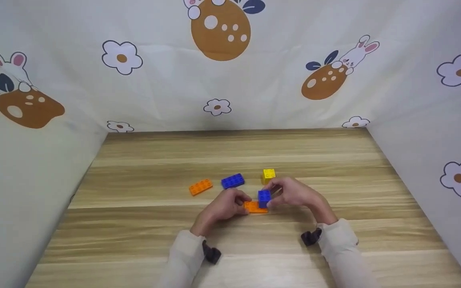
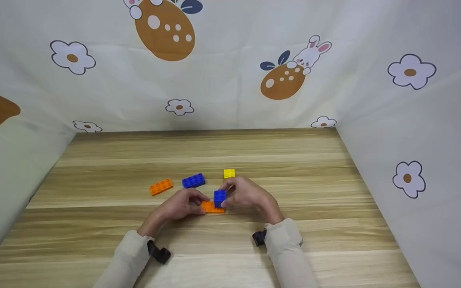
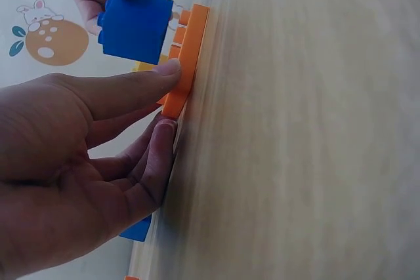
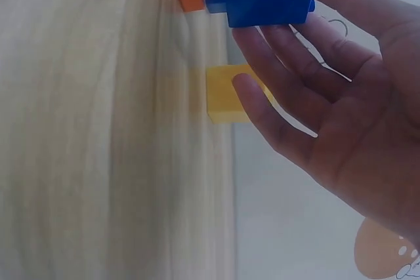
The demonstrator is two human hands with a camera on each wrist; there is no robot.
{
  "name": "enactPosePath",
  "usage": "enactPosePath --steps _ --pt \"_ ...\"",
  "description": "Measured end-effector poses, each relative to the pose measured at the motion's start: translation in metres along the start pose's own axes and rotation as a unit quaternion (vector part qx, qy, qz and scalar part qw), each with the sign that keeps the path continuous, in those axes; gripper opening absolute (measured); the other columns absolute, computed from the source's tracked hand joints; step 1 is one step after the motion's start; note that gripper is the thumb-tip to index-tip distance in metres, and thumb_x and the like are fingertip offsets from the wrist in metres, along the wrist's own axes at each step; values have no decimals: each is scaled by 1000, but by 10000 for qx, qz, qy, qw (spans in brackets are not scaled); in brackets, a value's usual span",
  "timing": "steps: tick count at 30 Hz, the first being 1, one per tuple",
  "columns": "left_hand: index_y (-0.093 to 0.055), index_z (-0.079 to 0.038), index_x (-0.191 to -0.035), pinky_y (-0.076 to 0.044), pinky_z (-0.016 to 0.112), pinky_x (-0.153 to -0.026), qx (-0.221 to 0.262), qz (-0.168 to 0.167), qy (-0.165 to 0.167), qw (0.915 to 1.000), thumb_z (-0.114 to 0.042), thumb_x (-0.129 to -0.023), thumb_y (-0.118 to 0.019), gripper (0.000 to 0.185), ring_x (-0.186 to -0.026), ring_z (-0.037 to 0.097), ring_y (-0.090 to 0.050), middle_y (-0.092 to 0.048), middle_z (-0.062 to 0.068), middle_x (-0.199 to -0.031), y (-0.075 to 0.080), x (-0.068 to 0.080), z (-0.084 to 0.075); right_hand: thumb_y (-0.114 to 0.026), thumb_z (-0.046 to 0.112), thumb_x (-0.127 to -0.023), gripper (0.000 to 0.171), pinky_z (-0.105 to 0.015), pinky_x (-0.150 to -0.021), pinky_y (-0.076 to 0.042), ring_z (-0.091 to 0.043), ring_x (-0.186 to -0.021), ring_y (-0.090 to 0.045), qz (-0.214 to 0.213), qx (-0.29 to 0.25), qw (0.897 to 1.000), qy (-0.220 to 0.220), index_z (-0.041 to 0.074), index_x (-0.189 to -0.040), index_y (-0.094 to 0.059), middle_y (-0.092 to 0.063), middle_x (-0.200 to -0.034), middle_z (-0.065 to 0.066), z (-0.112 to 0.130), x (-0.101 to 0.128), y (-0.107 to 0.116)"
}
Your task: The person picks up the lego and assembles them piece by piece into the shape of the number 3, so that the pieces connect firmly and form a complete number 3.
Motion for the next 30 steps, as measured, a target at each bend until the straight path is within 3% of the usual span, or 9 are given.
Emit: enactPosePath --steps 6,13,30 --pt "-73 -10 -115 -54 32 -82 76 -25 22 10000 -9 -88 -76 27 -86 17 -58 -68 2 -101 1 0 0 -84 13 -79 35 -40 -91 -58 -24 -98 -69 55 32 9997 253 6 -111 -70 -72 -107 -15 3 -3 -6" --pt "-74 -7 -112 -53 31 -81 -98 -99 -198 9997 -9 -87 -77 26 -84 14 -57 -69 4 -98 1 1 -4 -84 12 -77 33 -41 -90 -57 -21 -96 -68 52 7 9998 214 11 -107 -71 -71 -105 -12 2 -1 -9" --pt "-74 -8 -114 -55 32 -84 44 -5 -7 10000 -9 -86 -78 28 -85 16 -57 -70 4 -99 1 0 0 -87 6 -71 31 -32 -82 -58 -20 -88 -66 -105 -25 9997 210 9 -97 -72 -74 -100 -13 3 -4 -10"
Point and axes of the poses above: each hand's wrist, its own x-axis away from the middle knuckle, its own y-axis out of the back of the hand, z = x × y, the point moved 9 cm from there along -x, towards the middle knuckle
